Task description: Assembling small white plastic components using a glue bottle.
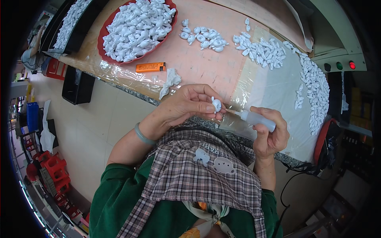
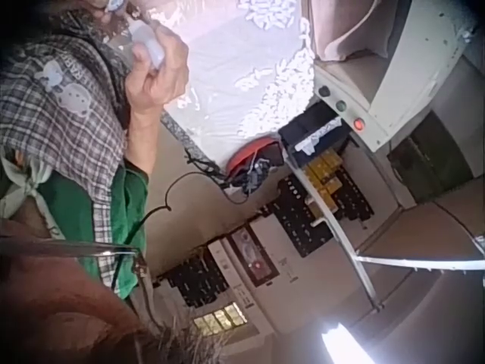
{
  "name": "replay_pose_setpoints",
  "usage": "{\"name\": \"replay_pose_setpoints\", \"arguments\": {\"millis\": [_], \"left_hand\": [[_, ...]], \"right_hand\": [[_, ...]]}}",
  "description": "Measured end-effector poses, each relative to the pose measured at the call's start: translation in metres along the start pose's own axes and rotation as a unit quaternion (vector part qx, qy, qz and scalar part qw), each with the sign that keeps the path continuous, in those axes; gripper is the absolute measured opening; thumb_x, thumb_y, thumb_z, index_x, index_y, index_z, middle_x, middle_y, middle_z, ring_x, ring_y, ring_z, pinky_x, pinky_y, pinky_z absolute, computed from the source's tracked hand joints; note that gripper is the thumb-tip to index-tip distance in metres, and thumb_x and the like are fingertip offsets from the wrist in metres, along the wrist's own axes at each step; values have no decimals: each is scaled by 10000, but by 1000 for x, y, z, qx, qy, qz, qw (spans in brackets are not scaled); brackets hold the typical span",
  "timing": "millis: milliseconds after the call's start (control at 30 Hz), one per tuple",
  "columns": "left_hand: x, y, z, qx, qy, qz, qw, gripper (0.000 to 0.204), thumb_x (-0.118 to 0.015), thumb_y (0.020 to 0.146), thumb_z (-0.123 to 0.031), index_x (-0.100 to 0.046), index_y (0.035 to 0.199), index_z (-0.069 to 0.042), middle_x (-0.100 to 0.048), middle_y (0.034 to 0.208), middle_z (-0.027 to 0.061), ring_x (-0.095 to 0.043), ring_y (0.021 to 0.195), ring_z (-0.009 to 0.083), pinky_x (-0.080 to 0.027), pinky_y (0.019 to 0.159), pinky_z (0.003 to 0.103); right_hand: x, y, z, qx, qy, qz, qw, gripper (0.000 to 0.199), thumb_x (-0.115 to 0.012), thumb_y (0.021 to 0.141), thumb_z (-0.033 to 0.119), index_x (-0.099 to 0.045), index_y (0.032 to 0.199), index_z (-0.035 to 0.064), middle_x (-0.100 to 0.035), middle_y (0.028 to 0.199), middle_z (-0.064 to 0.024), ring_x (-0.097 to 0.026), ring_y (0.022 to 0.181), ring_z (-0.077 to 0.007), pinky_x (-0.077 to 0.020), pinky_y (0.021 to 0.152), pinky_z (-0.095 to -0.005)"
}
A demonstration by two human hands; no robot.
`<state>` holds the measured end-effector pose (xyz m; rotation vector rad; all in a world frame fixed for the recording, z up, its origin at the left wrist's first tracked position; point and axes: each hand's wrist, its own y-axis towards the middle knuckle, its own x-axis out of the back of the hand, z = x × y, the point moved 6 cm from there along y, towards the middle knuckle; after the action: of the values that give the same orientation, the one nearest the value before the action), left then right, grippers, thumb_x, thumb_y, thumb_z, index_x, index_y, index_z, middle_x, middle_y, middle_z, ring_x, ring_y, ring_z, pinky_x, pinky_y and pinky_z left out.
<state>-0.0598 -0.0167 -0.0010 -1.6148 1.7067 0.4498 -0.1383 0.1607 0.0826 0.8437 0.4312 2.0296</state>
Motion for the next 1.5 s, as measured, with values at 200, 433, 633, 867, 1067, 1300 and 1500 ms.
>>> {"name": "replay_pose_setpoints", "arguments": {"millis": [200,433,633,867,1067,1300,1500], "left_hand": [[0,2,1,2,5,-8,1000,228,-626,865,-33,-575,1079,29,-655,1026,173,-677,895,208,-575,766,247],[-1,5,-2,22,9,-30,999,235,-644,860,-57,-582,1075,14,-657,1018,160,-670,880,187,-567,791,277],[5,4,-1,9,8,-53,999,243,-662,843,-55,-587,1066,6,-661,998,155,-659,872,175,-555,791,273],[8,8,0,3,15,-48,999,239,-654,846,-44,-588,1070,6,-660,1004,165,-660,870,177,-553,785,268],[9,9,0,2,13,-44,999,234,-643,855,-45,-585,1075,8,-657,1017,171,-661,868,181,-552,792,275],[8,9,-1,-2,6,-29,1000,234,-641,859,-53,-584,1078,9,-655,1024,165,-660,874,189,-547,798,283],[11,9,2,-6,7,-29,1000,241,-649,857,-69,-585,1077,7,-654,1021,156,-655,888,181,-546,797,280]], "right_hand": [[-5,2,-3,-2,24,9,1000,329,-589,928,255,-518,1070,-33,-665,887,-205,-596,646,-138,-464,525,-210],[-6,-2,-40,-188,280,-75,938,326,-660,876,158,-495,1102,-10,-626,977,-180,-612,726,-165,-481,546,-211],[3,-9,-89,-318,313,-74,892,349,-680,817,-9,-485,1106,-2,-581,945,-92,-640,821,-181,-549,676,-283],[8,8,-114,-371,294,-36,880,323,-664,816,16,-538,1113,27,-599,829,-41,-609,715,-141,-489,668,-245],[17,57,-124,-136,-199,29,970,274,-653,736,-60,-639,996,25,-585,905,-87,-612,763,-220,-476,655,-317],[9,73,-133,-128,-254,84,955,325,-666,669,-64,-679,971,54,-558,886,-96,-607,791,-282,-486,704,-375],[7,79,-119,-112,-265,159,945,230,-672,732,-19,-667,960,10,-564,869,-100,-587,781,-253,-467,713,-346]]}}
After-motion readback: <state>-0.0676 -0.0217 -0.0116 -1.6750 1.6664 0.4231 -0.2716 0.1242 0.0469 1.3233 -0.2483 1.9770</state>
